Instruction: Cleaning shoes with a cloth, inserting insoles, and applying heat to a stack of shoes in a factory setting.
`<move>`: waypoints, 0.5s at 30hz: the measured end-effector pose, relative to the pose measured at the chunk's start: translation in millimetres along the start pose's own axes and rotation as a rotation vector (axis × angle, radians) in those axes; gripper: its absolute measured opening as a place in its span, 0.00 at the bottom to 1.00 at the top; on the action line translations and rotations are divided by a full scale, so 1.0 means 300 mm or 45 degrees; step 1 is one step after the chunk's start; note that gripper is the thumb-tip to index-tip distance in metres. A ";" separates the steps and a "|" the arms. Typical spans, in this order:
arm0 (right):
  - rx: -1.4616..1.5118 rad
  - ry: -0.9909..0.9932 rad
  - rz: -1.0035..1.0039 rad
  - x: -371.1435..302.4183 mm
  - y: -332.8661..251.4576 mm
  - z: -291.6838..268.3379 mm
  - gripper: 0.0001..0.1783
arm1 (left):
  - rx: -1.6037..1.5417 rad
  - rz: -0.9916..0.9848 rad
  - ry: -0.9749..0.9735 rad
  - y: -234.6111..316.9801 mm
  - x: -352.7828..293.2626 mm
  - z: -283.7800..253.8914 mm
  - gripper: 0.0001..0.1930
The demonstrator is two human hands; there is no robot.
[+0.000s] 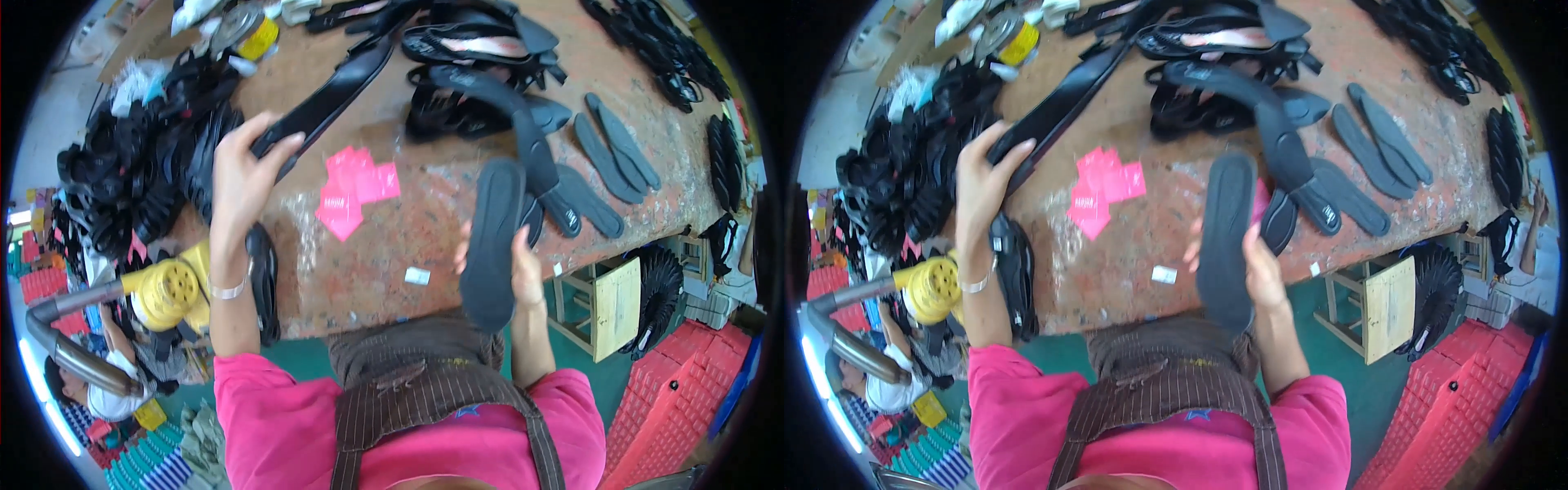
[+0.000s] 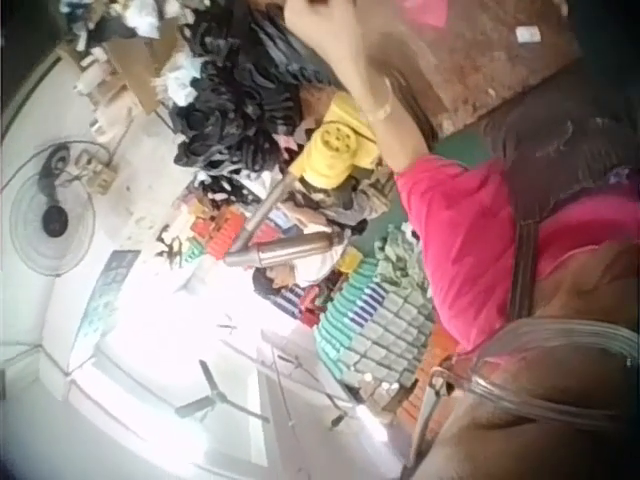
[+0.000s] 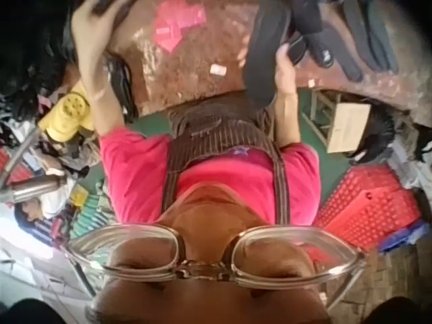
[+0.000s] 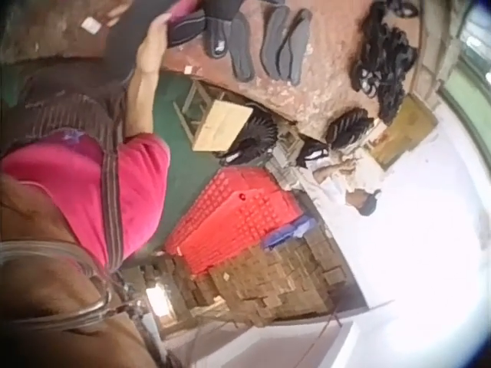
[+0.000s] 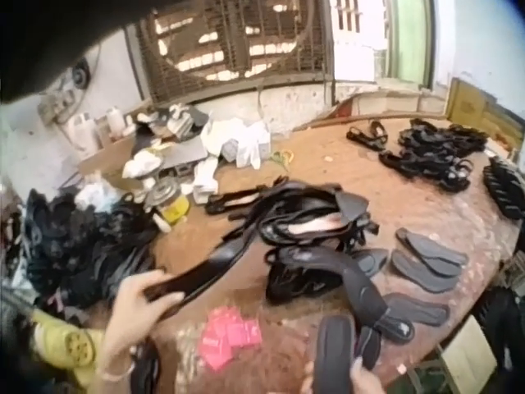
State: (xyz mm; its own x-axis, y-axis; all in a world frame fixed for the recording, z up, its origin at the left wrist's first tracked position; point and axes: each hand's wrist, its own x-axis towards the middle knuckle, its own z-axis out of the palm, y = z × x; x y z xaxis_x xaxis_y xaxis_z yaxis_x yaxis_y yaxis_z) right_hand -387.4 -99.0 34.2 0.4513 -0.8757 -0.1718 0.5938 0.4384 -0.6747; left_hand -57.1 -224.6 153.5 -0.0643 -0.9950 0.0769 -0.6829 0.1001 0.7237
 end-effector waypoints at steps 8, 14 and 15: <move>-1.400 0.115 -0.441 0.024 -0.098 0.136 0.29 | 0.613 0.225 0.011 -0.134 -0.754 0.228 0.09; -2.297 -0.561 -0.606 0.079 0.106 0.272 0.25 | 0.355 -0.173 0.439 -0.207 -0.958 0.281 0.26; -2.293 -0.602 -0.613 0.095 0.133 0.280 0.22 | 0.275 -0.226 0.563 -0.215 -0.974 0.284 0.26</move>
State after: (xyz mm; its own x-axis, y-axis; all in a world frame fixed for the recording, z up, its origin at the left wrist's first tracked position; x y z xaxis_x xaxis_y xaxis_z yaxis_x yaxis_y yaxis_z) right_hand -294.8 -89.5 62.6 0.7846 -0.5876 0.1980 -0.4414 -0.7535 -0.4871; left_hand -56.1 59.1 26.1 0.3477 -0.8942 0.2820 -0.7930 -0.1200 0.5973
